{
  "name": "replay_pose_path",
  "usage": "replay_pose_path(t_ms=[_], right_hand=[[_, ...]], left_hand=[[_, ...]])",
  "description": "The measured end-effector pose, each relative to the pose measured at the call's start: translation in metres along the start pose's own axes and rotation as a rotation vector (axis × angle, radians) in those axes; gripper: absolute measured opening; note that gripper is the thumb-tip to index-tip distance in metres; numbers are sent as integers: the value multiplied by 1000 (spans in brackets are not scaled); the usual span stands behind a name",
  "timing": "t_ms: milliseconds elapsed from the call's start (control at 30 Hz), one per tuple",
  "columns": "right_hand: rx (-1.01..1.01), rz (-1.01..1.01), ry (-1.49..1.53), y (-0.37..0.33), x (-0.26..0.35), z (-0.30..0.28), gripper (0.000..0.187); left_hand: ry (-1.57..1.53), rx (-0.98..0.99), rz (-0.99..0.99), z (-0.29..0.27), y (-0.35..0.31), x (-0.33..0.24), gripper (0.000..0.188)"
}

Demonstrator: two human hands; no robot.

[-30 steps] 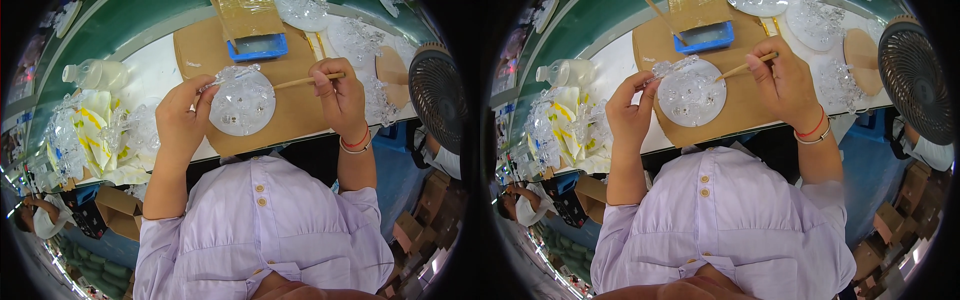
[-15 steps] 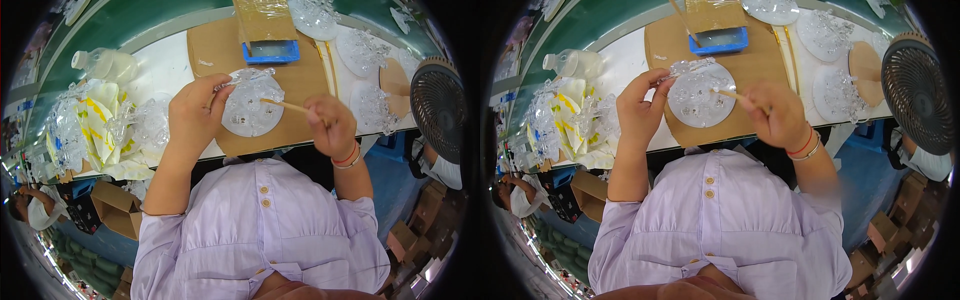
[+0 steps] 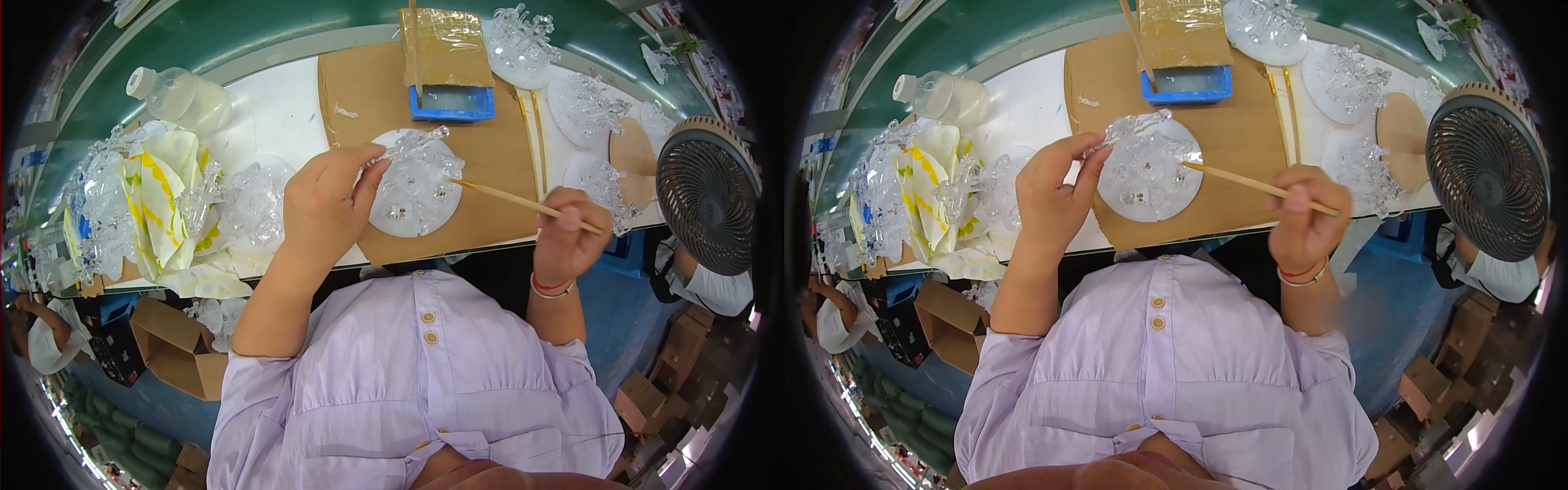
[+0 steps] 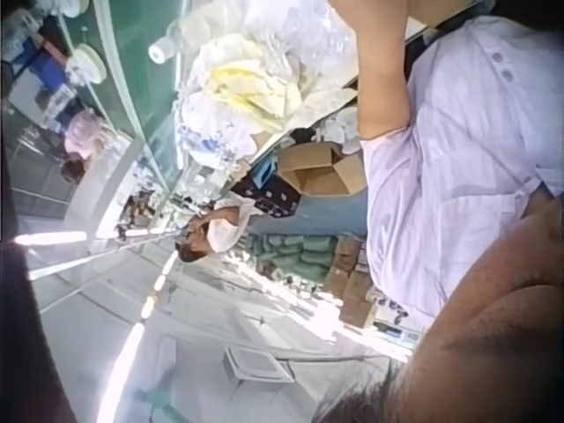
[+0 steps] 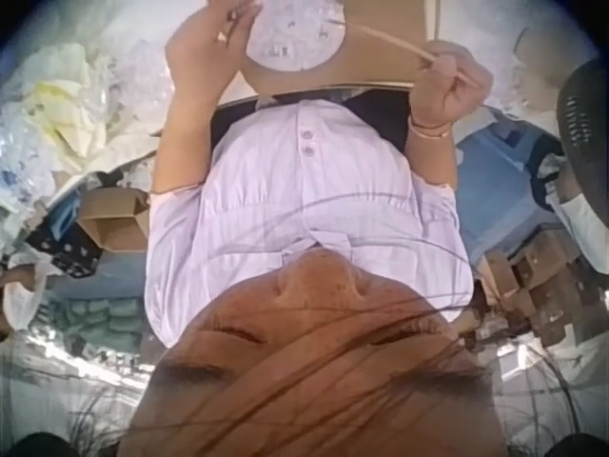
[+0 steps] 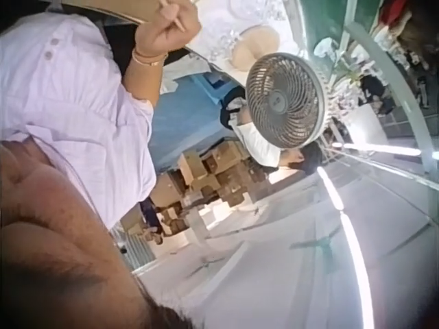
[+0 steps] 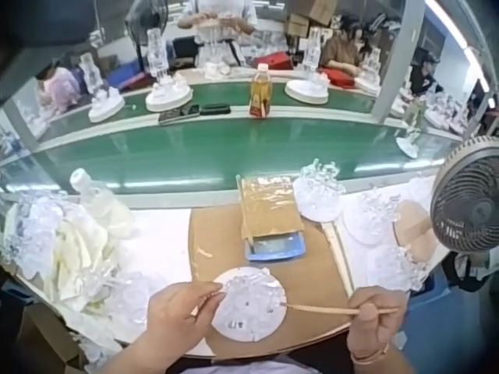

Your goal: Apply glue or adhesive to plastic snowflake ornaments using a small brush at an assembly workstation.

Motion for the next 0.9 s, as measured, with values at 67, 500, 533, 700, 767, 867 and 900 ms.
replay_pose_path(t_ms=[67, 500, 533, 700, 767, 867, 900], right_hand=[[-198, -38, 278, 11, -4, -17, 9], [-9, -204, -346, 76, -28, 32, 8], [-10, -218, -359, 77, -29, 36, 8], [11, -226, -391, 79, -33, 44, 8], [12, -205, -378, 79, -32, 46, 8], [23, -143, -297, 79, -31, 49, 8], [23, -140, -286, 77, -34, 49, 8]], left_hand=[[-5, -36, 0, -2, -5, 2, 13], [-36, -33, -68, -7, -5, 5, 20], [-35, -34, -69, -7, -6, 5, 20], [-70, -47, -73, -9, -7, 8, 22], [-63, -46, -75, -8, -8, 9, 21], [-52, -42, -80, -8, -9, 9, 21], [-48, -40, -82, -8, -9, 9, 20]])
Point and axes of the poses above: each hand's wrist, its own y-axis towards the middle knuckle, its own z-axis out of the palm, x = y × z, the point moved 2 cm from there along y, towards the middle knuckle, and after that the axes turned 11 degrees about -y, right-handed, at the moved point
